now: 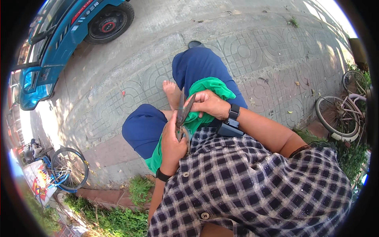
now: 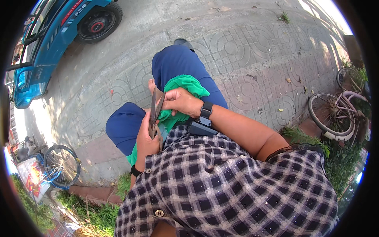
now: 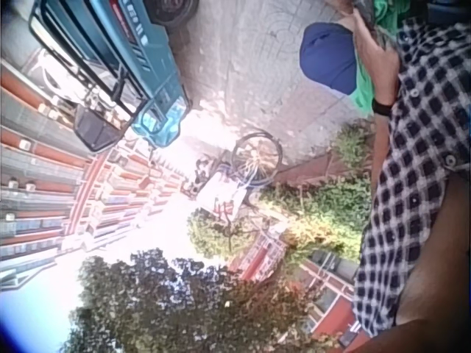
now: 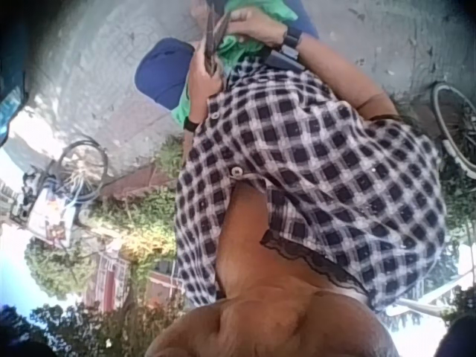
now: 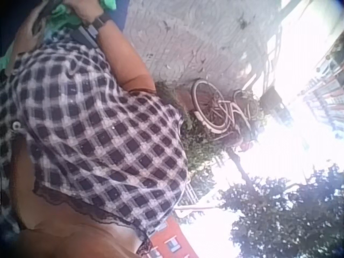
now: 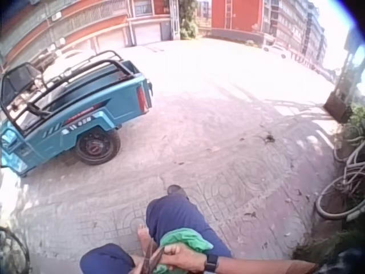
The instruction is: Using scissors to cut and trim a green plastic bag.
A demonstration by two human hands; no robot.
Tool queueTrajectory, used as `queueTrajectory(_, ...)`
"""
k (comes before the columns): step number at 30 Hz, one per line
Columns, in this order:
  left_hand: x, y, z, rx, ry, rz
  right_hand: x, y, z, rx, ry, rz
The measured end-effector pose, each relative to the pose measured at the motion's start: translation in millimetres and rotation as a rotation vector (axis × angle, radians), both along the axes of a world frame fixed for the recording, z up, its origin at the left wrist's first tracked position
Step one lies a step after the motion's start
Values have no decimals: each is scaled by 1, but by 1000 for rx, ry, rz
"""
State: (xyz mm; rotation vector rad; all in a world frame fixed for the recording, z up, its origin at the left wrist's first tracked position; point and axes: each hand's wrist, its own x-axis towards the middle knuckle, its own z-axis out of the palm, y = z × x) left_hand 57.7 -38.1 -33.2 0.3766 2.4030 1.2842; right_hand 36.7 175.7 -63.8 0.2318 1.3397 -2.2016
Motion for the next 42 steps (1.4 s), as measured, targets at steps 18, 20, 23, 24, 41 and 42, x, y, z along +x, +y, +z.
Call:
queueTrajectory(18, -2, 6, 16, -3, -219, 4, 1, 2, 1, -19, 0, 15)
queueTrajectory(20, 0, 5, 14, 128, -338, 162, 0, 2, 3, -18, -20, 9)
queueTrajectory(23, -4, 8, 24, 138, -370, 224, -1, 3, 2, -5, -26, 9)
queueTrajectory(24, -4, 6, 22, 139, -369, 225, -1, 2, 0, -36, -28, -14)
queueTrajectory(41, 3, -1, 0, 3, 52, -3, -1, 0, -2, -51, 14, 4)
queueTrajectory(42, 2, -1, 1, 3, 52, -3, -1, 0, -2, -47, 12, 7)
